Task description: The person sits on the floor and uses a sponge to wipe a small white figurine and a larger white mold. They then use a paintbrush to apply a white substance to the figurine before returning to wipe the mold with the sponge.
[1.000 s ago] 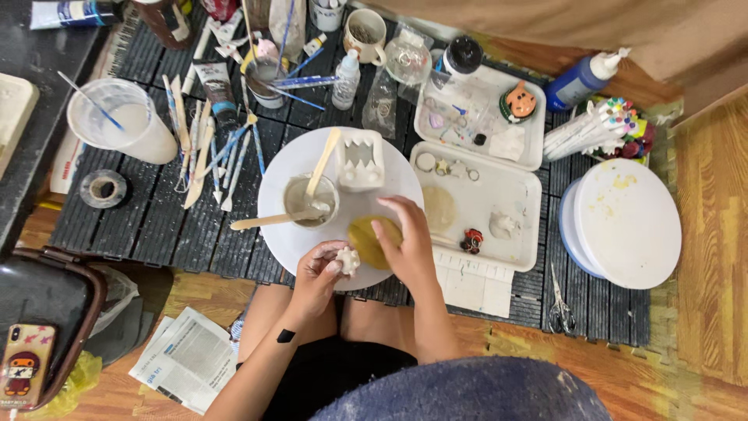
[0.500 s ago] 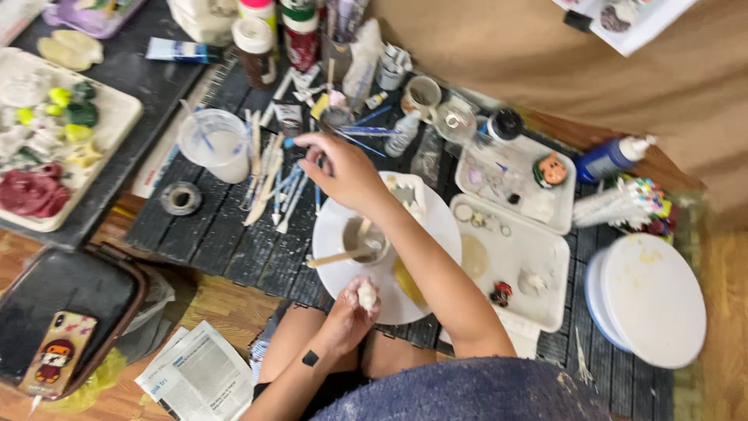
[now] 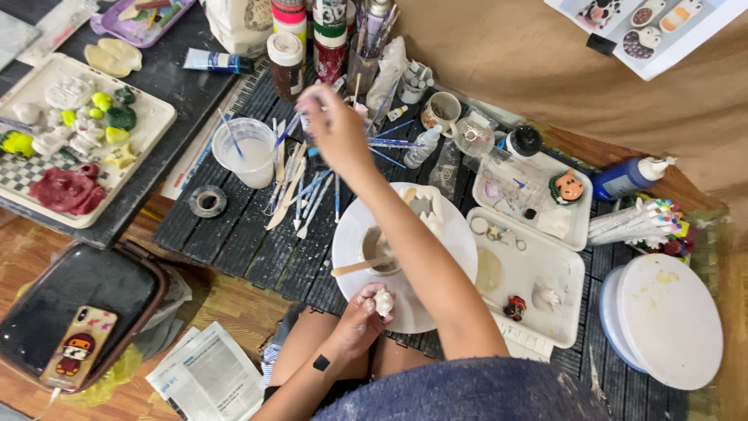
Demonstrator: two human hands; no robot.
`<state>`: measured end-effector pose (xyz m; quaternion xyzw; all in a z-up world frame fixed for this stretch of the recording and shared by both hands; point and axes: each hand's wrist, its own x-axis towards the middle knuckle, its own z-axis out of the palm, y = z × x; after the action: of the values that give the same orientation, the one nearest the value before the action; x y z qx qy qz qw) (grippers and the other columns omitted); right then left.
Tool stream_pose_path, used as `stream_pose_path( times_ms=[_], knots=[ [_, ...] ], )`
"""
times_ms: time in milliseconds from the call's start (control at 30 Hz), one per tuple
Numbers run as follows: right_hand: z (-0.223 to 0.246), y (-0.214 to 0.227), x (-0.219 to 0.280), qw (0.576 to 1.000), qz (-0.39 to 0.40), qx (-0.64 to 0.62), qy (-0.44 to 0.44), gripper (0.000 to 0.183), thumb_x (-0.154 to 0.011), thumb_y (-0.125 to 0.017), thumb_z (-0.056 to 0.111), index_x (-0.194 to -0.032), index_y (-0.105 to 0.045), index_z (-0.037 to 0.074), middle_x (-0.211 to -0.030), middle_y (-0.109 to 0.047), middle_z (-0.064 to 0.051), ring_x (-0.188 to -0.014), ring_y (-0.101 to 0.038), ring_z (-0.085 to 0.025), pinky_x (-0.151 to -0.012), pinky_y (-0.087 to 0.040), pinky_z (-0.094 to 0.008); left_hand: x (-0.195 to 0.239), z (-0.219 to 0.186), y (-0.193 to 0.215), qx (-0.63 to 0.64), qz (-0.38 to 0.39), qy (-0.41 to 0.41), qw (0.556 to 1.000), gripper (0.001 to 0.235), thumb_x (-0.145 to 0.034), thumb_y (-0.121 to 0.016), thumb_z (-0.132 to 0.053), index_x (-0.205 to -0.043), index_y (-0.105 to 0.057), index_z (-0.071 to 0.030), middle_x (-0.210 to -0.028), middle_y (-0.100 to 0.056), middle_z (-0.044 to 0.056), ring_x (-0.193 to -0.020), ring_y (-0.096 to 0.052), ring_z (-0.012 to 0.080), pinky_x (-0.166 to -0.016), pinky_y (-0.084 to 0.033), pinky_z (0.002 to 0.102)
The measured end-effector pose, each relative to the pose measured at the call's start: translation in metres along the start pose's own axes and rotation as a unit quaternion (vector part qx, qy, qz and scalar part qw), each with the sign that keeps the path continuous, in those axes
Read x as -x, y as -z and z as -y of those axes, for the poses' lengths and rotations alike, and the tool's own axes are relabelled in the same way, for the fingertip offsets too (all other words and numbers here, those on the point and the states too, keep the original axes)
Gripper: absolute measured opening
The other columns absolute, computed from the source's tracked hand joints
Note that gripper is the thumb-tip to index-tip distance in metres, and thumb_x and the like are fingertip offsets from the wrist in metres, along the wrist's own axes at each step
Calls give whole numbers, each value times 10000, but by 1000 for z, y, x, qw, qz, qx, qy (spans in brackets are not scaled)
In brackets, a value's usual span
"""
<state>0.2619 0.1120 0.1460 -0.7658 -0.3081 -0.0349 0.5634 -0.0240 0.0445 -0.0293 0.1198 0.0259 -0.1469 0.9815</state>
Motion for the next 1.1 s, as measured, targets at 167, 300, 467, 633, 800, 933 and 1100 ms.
stream_pose_path(
  times_ms=[167, 300, 467, 633, 800, 933, 1100],
  knots=[
    [28, 121, 78, 964, -151, -216, -47, 283, -1122, -432, 342, -1213, -473, 78, -1080, -744, -163, -860, -766, -233, -742, -642, -332, 5, -6, -16, -38, -65, -28, 997, 450, -871, -804, -327, -1223, -644, -99, -1169, -700, 50, -956, -675, 169, -853, -556, 315],
    [23, 204, 206, 899, -306, -274, -151, 231, -1100, -522, 265, -1221, -495, 70, -1034, -676, -136, -893, -718, -225, -750, -611, -350, -8, -1, -24, -122, -99, -66, 985, 373, -899, -750, -190, -1231, -635, -65, -1195, -707, 75, -1070, -688, 180, -964, -587, 378],
    [4, 231, 343, 827, -445, -264, -220, 211, -1096, -522, 251, -1230, -534, 87, -942, -650, -103, -692, -601, -123, -640, -521, -256, -24, 28, -29, -255, -90, -60, 961, 346, -926, -687, -2, -1270, -652, -6, -1176, -720, 112, -1063, -691, 193, -943, -568, 358],
    [-2, 225, 390, 827, -479, -204, -211, 172, -1103, -504, 224, -1196, -514, 79, -957, -671, -121, -671, -612, -125, -603, -516, -255, -29, 47, -33, -319, -76, -76, 942, 332, -903, -704, 88, -1226, -659, 27, -1183, -724, 127, -1099, -692, 198, -987, -552, 345],
    [3, 226, 389, 849, -456, -213, -164, 146, -1099, -519, 182, -1185, -472, 74, -974, -657, -124, -757, -662, -151, -646, -573, -306, -27, 44, -34, -328, -70, -70, 940, 317, -888, -715, 92, -1197, -679, 31, -1184, -706, 120, -1087, -692, 204, -984, -558, 349],
    [8, 229, 387, 854, -464, -195, -131, 117, -1125, -528, 170, -1162, -466, 77, -949, -667, -145, -709, -662, -173, -643, -571, -321, -26, 38, -34, -334, -62, -79, 937, 315, -881, -713, 96, -1187, -677, 32, -1203, -699, 123, -1102, -692, 213, -993, -559, 354],
    [6, 226, 387, 829, -486, -230, -154, 135, -1129, -524, 176, -1188, -486, 62, -928, -661, -128, -734, -652, -161, -646, -563, -314, -29, 37, -33, -313, -46, -78, 945, 290, -894, -708, 96, -1175, -669, 34, -1193, -713, 142, -1101, -701, 224, -993, -570, 364]
  ],
)
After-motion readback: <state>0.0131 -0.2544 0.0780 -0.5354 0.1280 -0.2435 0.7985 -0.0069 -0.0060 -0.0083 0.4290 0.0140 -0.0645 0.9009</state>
